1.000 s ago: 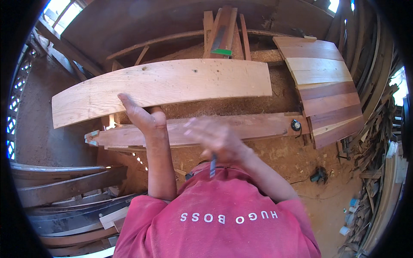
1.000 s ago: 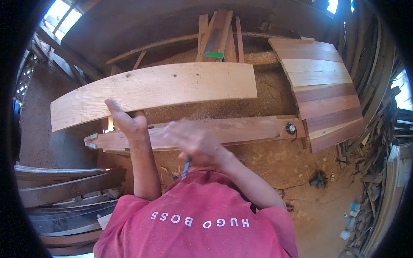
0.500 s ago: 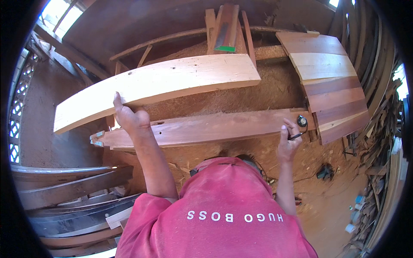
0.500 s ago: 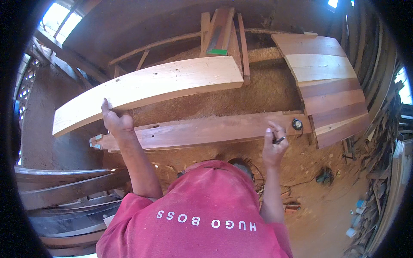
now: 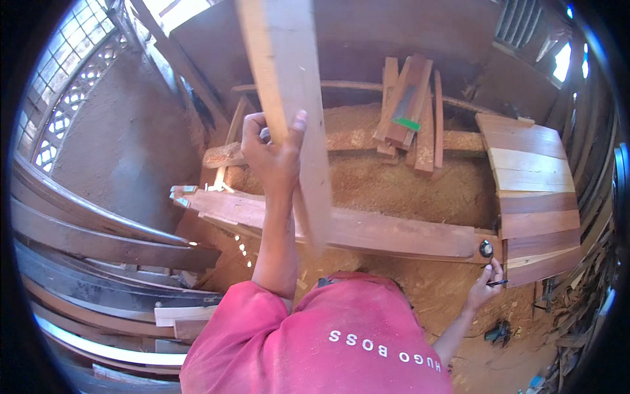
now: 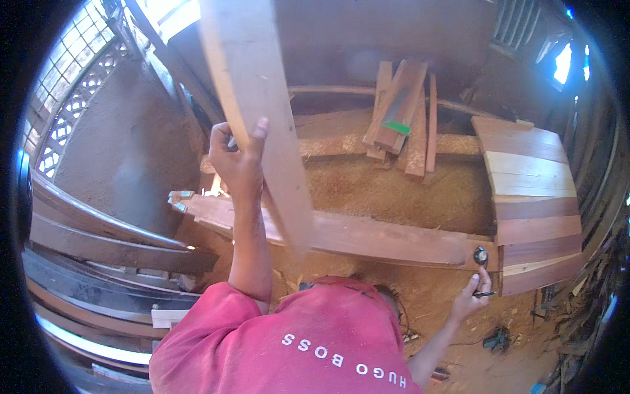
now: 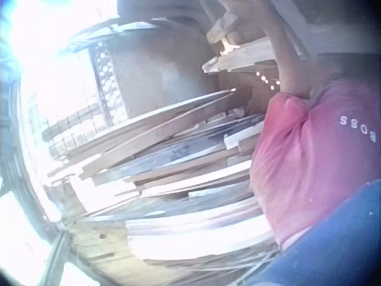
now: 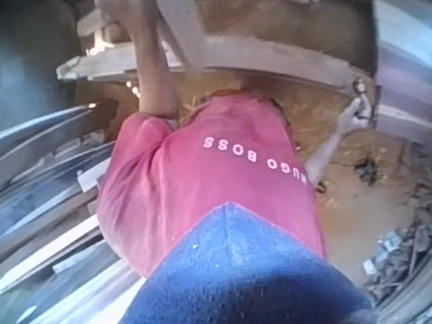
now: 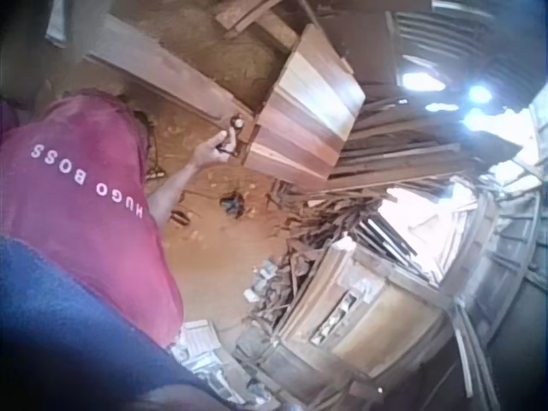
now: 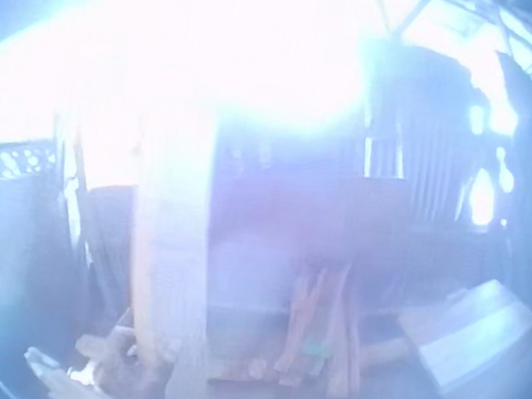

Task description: The person measures multiple wood planks using a tape measure and marks them with a pencil. They handle various pieces of wood, using a square to ensure straight lines and placing the marked boards back on the work surface.

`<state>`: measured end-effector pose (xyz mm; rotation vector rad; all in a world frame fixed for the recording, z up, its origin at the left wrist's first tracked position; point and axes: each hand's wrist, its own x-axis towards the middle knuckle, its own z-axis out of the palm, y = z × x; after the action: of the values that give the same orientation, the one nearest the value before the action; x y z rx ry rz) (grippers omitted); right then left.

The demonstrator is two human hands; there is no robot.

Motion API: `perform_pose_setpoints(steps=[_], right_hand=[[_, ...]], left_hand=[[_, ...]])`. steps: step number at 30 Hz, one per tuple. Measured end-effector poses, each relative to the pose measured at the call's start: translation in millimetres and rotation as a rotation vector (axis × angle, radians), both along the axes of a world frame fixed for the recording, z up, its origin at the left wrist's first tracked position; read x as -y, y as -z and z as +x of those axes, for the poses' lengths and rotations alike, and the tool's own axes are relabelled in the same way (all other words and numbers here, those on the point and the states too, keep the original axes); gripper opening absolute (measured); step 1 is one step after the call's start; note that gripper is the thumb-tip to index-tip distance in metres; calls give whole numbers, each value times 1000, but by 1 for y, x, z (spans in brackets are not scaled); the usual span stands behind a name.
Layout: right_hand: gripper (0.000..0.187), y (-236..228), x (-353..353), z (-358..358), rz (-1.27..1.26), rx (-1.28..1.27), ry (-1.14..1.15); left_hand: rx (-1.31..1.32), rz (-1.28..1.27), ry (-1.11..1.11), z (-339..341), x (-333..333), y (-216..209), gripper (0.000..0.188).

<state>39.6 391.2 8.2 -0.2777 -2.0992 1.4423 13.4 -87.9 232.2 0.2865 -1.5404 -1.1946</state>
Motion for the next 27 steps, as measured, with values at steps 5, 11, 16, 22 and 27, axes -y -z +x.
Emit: perform_pose_setpoints(steps=[5, 11, 16, 22, 27], right_hand=[[25, -22, 17, 1, -33, 133, 31], [21, -13, 8, 2, 1, 15, 37], [21, -2, 2, 3, -22, -48, 57], [24, -23, 0, 7, -41, -106, 118], [24, -21, -2, 14, -191, -20, 119]], left_hand=[[319, -302, -85, 6, -23, 5, 39], [407, -663, -49, 10, -49, 14, 34], [431, -769, 50, 11, -55, 28, 38], [687, -726, 457, -1, -58, 31, 61], [951, -685, 862, -22, -49, 78, 65]])
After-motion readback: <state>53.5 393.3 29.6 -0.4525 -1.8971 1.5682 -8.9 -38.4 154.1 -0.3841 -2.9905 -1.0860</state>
